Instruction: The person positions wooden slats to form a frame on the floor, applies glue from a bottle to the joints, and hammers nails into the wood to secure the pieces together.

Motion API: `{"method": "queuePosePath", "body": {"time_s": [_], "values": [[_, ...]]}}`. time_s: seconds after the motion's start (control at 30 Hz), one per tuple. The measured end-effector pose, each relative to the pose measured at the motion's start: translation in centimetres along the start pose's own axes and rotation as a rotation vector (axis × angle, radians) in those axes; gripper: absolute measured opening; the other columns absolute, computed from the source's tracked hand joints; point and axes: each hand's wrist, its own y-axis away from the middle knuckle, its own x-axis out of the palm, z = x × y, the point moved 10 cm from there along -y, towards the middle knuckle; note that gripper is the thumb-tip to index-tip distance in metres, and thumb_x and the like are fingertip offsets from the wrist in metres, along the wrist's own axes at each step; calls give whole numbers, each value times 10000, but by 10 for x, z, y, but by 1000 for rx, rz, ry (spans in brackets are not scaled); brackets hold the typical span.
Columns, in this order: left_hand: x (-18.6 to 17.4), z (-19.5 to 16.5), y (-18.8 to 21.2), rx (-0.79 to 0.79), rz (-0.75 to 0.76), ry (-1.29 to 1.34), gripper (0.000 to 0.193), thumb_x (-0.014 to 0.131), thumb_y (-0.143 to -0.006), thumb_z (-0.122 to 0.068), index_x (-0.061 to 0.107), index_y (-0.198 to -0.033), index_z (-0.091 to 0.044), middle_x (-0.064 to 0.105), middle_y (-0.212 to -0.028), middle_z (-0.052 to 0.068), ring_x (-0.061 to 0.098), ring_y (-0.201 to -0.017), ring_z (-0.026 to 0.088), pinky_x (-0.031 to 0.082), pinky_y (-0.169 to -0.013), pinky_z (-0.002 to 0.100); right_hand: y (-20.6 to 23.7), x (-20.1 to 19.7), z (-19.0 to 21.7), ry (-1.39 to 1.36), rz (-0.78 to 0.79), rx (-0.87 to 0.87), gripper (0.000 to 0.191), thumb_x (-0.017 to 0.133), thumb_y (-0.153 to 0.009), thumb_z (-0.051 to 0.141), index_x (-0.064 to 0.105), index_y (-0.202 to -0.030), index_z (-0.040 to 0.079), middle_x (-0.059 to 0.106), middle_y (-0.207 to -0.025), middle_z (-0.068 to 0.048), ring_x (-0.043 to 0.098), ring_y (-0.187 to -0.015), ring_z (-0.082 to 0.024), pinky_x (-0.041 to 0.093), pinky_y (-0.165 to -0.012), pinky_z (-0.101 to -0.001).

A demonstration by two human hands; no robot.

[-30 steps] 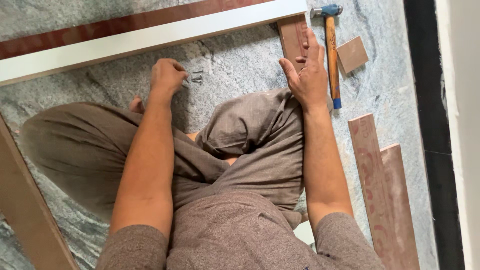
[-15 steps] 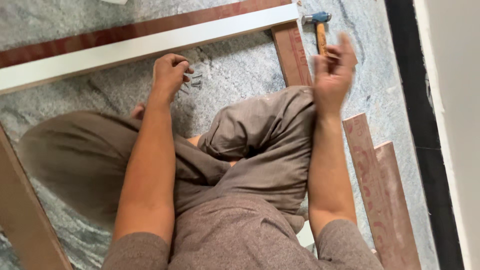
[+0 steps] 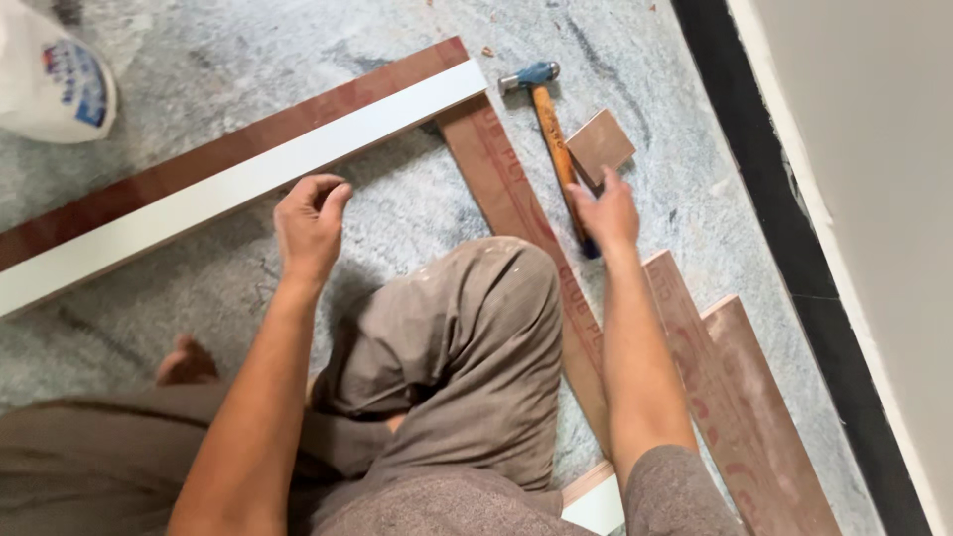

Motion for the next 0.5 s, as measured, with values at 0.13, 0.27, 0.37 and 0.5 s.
{"method": "queuePosePath", "body": {"time_s": [0.13, 0.27, 0.37, 0.5], "values": [[67, -27, -41, 132, 39, 6, 125, 758, -971, -121, 740, -1014, -5, 764, -914, 130, 737, -802, 197, 566, -746, 311, -2, 19, 10, -16, 11, 0, 723, 786, -880, 456, 554, -1431, 49, 638, -1226, -276, 625, -1101, -457, 518, -905, -512], [128, -50, -88, 258, 83, 3, 120, 760, -969, -120, 745, -1023, -13, 772, -977, 143, 762, -885, 243, 582, -799, 329, 6, 39, 2, 56, 8, 33, 579, 746, -910, 383, 578, -1388, 103, 650, -1201, -244, 624, -1101, -456, 516, -908, -528], [160, -57, -119, 266, 115, 13, 144, 754, -943, -141, 744, -1033, -29, 766, -976, 135, 757, -860, 266, 576, -773, 354, 10, 43, -5, 70, -99, -42, 497, 773, -894, 364, 583, -1244, 67, 664, -1141, -253, 645, -1042, -459, 528, -872, -531], [159, -48, -140, 319, 71, -129, 78, 766, -956, -131, 761, -989, -60, 744, -942, 126, 690, -890, 328, 534, -801, 429, 9, 58, -37, -73, -18, 68, 424, 731, -990, 289, 568, -1291, 38, 711, -977, -233, 678, -868, -445, 522, -749, -534]]}}
